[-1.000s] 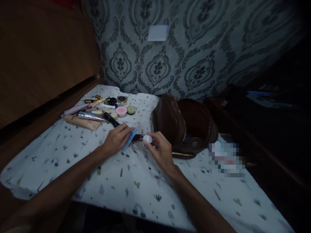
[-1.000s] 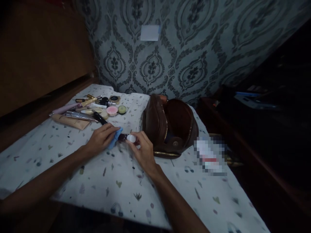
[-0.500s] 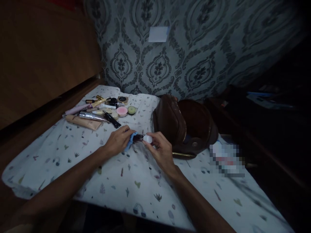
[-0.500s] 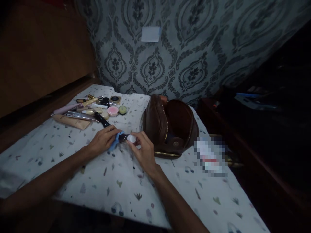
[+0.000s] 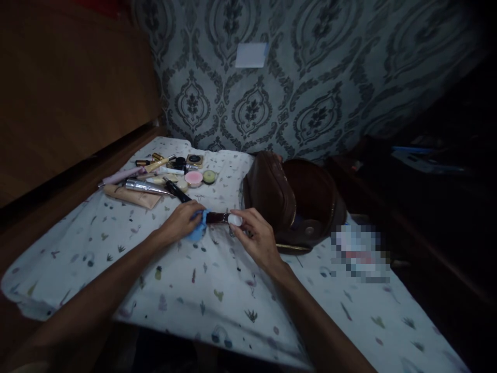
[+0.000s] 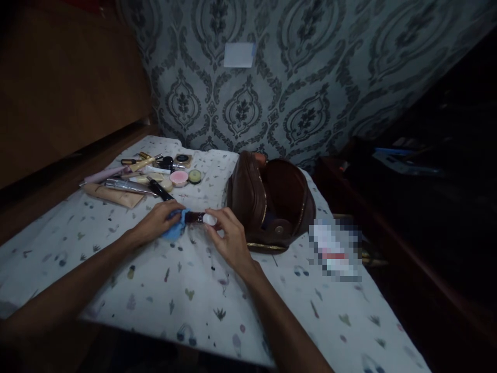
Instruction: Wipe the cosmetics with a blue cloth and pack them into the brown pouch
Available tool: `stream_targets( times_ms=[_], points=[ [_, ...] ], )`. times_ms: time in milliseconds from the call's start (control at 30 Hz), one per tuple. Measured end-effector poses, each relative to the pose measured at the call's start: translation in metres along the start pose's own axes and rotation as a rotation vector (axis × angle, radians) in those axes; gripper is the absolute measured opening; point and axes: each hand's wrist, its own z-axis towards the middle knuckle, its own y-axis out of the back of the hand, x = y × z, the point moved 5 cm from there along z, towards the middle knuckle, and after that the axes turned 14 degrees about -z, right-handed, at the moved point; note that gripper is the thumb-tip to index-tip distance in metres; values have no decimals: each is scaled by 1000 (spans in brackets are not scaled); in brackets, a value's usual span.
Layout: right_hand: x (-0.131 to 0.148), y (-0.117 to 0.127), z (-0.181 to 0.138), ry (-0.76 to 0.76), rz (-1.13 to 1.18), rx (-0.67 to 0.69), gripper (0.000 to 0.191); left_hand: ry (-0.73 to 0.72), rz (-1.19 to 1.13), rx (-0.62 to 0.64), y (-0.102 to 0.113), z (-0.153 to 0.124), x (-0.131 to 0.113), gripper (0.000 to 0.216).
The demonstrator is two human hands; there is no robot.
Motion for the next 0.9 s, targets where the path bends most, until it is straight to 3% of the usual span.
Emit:
stream_targets(
  times_ms=[167,300,467,667,767,900],
  points=[
    [2,0,-1,11,-9,-15,26,-191,-52,-214,9,-5,-40,25],
    [3,0,-2,21,-14,-17,23,-375,57,-203,-7,-11,-66,28],
    [0,0,-1,0,-15,-52,19,-346,105,-188,-14,-10,-45,30],
    [1,1,-2,-9,-25,-66,18,-85,157,-89,-12,-5,-5,28],
    [3,2,-1,10,-42,-48,20,-9,208,10,-14,-3,1,23],
    [3,2,0,1,-32,-33,20,-25,144,116,-11,-3,-1,22]
  ],
)
